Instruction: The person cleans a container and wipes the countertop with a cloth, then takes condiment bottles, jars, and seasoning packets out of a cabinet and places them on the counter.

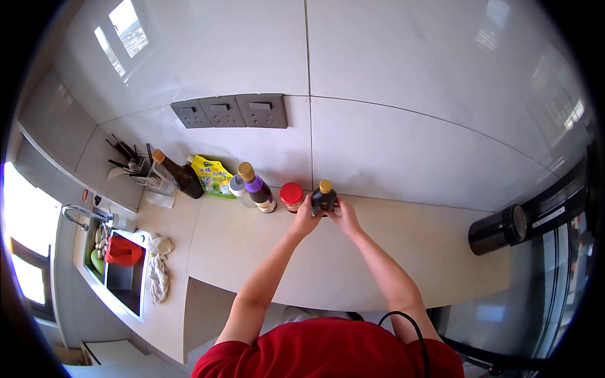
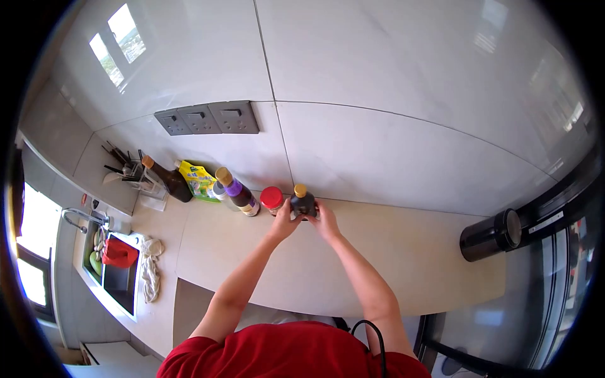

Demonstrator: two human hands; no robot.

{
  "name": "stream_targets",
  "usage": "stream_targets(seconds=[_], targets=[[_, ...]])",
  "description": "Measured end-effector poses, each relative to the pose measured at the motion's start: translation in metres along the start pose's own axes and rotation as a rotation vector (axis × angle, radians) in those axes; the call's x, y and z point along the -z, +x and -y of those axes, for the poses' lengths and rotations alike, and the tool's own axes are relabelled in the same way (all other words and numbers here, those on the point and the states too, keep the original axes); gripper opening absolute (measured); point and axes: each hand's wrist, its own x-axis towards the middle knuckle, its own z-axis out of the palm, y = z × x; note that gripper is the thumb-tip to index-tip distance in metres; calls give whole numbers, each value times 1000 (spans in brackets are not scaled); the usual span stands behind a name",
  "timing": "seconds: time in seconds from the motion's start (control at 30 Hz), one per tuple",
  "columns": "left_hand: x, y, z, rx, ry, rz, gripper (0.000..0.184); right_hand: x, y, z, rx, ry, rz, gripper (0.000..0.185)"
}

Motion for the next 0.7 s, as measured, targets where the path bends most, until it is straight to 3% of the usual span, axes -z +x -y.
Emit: stream_targets(seconds=[0.2, 0.33, 0.5, 0.57, 0.6, 0.7], targets=[[-5, -1, 5, 38, 16, 3, 56, 2, 0, -6, -11, 16, 20, 50], [-11, -4, 7, 24, 23, -58, 63, 2, -2, -10, -12, 2, 13, 41], [-26, -50, 5, -11, 112, -186, 70, 3, -18, -30, 87, 18, 51, 43], [-9, -85, -28, 47, 11, -96, 67, 12, -31, -21, 29, 190, 64, 42], [-1, -104, -36, -31, 10, -127, 64, 15, -41, -14, 18, 211, 12, 41], [52, -156, -73, 140, -174, -164, 50, 36, -79, -3, -103, 240, -63, 33]])
